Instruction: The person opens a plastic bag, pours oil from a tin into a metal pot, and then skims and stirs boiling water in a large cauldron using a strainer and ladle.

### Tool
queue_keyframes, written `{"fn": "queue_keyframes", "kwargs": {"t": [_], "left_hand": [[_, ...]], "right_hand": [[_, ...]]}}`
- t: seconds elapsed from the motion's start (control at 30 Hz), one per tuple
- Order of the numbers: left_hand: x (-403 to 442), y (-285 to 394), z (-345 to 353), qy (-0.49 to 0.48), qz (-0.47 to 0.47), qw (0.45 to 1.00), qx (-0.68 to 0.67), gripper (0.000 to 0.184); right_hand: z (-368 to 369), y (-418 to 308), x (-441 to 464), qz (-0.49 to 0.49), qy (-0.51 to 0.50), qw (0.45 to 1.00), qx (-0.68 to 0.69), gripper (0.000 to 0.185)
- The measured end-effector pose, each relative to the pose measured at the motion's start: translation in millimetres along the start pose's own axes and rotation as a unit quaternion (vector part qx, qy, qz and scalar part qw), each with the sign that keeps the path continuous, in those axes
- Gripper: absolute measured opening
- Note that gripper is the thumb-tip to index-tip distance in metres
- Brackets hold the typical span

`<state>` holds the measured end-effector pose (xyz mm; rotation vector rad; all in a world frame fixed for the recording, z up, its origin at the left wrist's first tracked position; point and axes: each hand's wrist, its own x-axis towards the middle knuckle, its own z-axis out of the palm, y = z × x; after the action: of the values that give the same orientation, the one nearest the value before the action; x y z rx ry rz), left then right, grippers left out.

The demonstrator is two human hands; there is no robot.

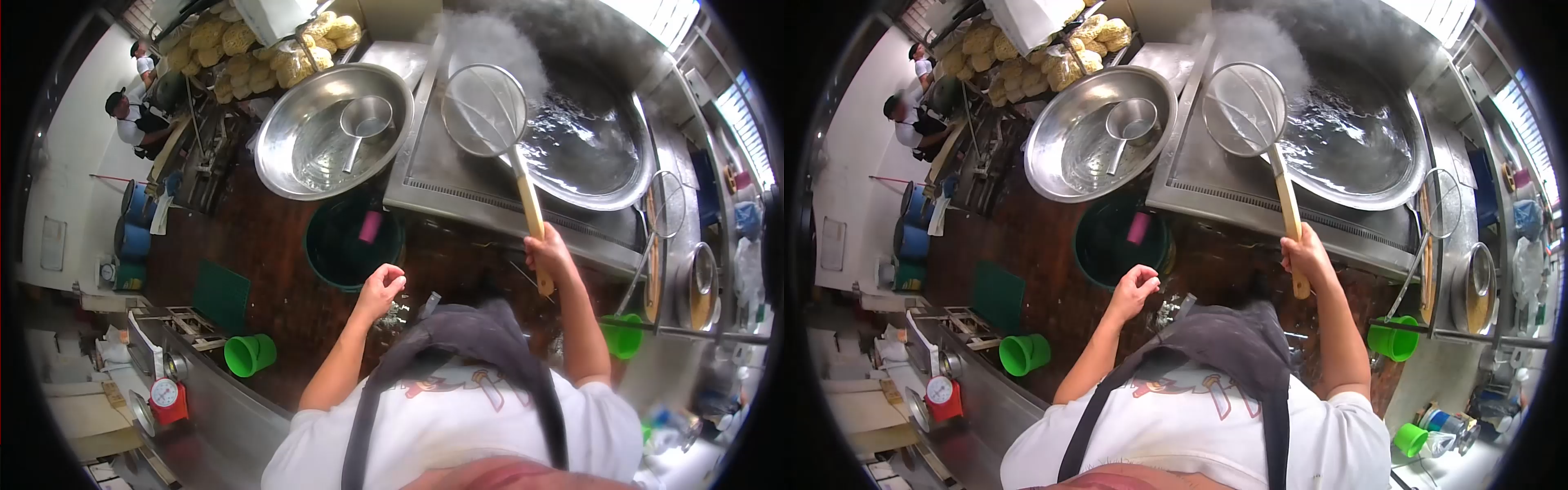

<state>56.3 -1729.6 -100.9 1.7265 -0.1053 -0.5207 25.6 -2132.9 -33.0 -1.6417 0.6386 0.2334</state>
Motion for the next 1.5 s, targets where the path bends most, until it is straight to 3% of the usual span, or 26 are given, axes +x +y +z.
{"fn": "queue_keyframes", "kwargs": {"t": [0.1, 0.13, 0.17, 0.23, 0.27, 0.4, 0.5, 0.63, 0.8, 0.93, 1.03, 1.23, 1.3, 1.5], "left_hand": [[1.0, -0.9, -7.5, -0.022, 0.008, 1.000, 0.010, 0.013], [2.9, 3.1, -7.9, -0.030, 0.013, 0.999, 0.011, 0.014], [4.0, 10.2, -7.5, -0.037, 0.019, 0.999, 0.014, 0.014], [2.0, 20.6, -10.7, -0.047, 0.027, 0.998, 0.020, 0.015], [0.8, 24.1, -11.1, -0.052, 0.030, 0.998, 0.023, 0.016], [-5.5, 23.2, -17.0, -0.047, 0.035, 0.998, 0.021, 0.014], [-4.3, 12.5, -22.3, -0.039, 0.029, 0.998, 0.032, 0.014], [-9.7, 18.0, -13.4, -0.045, 0.022, 0.998, 0.025, 0.015], [-6.0, 32.1, 1.9, -0.035, 0.025, 0.998, 0.041, 0.016], [-0.1, 45.4, 19.8, -0.023, 0.015, 0.998, 0.051, 0.017], [9.1, 53.1, 43.9, -0.012, 0.014, 0.998, 0.056, 0.018], [35.4, 72.5, 102.1, -0.001, 0.022, 0.998, 0.063, 0.019], [42.7, 80.7, 120.2, 0.006, 0.012, 0.997, 0.071, 0.019], [59.0, 89.3, 161.6, 0.028, -0.019, 0.997, 0.074, 0.016]], "right_hand": [[24.6, 4.0, -38.7, -0.005, 0.078, 0.984, -0.162, 0.030], [25.6, 43.1, -30.1, -0.113, 0.136, 0.939, -0.294, 0.036], [33.9, 57.1, -33.5, -0.135, 0.168, 0.912, -0.348, 0.040], [38.6, 109.5, -21.8, -0.150, 0.182, 0.879, -0.415, 0.042], [39.0, 114.9, -21.7, -0.107, 0.167, 0.883, -0.425, 0.043], [40.2, 90.2, -41.2, -0.140, 0.192, 0.885, -0.400, 0.041], [30.1, 129.1, -26.9, -0.220, 0.251, 0.844, -0.420, 0.039], [24.0, 138.4, -9.1, -0.042, 0.157, 0.891, -0.423, 0.028], [21.7, 119.4, -10.9, -0.092, 0.167, 0.939, -0.287, 0.033], [6.8, 85.6, -25.2, -0.042, 0.079, 0.991, -0.099, 0.025], [-19.7, 93.9, -5.5, -0.087, 0.032, 0.995, 0.037, 0.016], [-97.1, 66.7, 41.6, -0.166, 0.135, 0.975, 0.067, 0.012], [-139.9, 58.9, 71.2, -0.190, 0.221, 0.956, 0.035, 0.017], [-300.3, 27.6, 178.6, -0.145, 0.356, 0.913, -0.137, 0.025]]}}
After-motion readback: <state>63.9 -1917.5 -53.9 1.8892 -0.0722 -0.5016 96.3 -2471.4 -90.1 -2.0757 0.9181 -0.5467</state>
